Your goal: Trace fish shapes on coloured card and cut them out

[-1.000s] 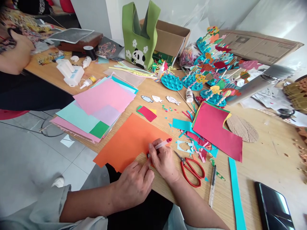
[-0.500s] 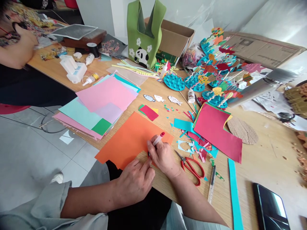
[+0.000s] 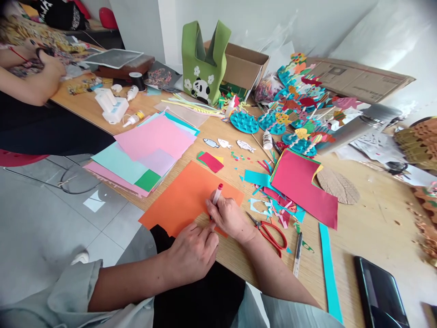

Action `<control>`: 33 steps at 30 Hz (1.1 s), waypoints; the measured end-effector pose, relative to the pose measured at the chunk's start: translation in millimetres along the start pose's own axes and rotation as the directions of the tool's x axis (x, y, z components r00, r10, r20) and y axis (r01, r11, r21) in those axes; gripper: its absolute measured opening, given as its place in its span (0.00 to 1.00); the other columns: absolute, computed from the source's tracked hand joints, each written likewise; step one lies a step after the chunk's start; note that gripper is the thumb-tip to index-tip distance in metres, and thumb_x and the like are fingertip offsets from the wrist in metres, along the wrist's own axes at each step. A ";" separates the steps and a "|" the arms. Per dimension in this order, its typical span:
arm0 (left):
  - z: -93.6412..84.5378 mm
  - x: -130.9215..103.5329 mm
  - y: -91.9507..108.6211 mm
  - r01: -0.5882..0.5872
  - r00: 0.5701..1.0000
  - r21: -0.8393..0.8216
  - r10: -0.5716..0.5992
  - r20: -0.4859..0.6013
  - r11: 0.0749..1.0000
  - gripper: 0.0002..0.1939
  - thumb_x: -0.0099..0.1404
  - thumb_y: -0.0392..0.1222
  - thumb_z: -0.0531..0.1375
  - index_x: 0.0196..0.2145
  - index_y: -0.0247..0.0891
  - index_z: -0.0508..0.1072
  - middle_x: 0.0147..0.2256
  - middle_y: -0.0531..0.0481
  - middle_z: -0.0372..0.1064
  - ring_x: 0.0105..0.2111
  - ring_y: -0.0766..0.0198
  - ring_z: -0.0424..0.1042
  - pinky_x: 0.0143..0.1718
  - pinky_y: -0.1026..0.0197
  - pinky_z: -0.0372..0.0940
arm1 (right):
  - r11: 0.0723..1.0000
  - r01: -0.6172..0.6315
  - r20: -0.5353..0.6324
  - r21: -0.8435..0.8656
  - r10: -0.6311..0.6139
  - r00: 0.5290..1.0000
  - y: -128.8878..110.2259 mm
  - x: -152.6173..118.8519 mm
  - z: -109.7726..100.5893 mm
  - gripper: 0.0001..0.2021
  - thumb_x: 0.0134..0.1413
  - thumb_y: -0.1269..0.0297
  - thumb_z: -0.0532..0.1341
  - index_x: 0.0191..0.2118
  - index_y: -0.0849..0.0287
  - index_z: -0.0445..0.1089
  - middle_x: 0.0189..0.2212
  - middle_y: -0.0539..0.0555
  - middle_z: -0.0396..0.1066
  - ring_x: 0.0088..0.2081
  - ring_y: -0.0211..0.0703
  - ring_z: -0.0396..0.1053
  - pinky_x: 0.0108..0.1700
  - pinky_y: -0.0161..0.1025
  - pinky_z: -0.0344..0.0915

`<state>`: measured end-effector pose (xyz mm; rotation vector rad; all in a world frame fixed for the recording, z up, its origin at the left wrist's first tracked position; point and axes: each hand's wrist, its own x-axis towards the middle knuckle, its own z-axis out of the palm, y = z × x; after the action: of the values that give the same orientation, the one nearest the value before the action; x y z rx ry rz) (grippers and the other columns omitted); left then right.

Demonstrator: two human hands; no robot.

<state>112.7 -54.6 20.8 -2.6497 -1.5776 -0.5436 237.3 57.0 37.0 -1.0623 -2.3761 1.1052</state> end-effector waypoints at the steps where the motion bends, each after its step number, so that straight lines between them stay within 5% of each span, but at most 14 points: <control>1: -0.3 0.1 0.3 0.006 1.000 -0.004 -0.006 0.000 1.000 0.04 0.66 0.35 0.50 0.34 0.36 0.63 0.37 0.42 0.70 0.27 0.59 0.66 0.32 0.54 0.58 | 1.000 0.009 -0.002 -0.006 -0.009 1.000 0.3 0.4 0.2 0.11 0.66 0.58 0.48 0.31 0.54 0.54 0.17 0.46 0.65 0.19 0.37 0.65 0.23 0.35 0.61; 33: 1.5 -1.2 2.5 0.017 0.999 -0.004 -0.017 0.032 1.000 0.03 0.65 0.35 0.50 0.34 0.36 0.63 0.35 0.44 0.69 0.28 0.58 0.67 0.34 0.54 0.59 | 1.000 0.006 0.010 -0.020 -0.006 1.000 -0.4 2.8 1.6 0.10 0.66 0.59 0.47 0.32 0.53 0.53 0.15 0.45 0.64 0.18 0.38 0.67 0.23 0.34 0.61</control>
<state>114.8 -56.6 19.4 -2.6642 -1.6100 -0.5084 234.3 58.1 36.1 -1.0578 -2.4014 1.0897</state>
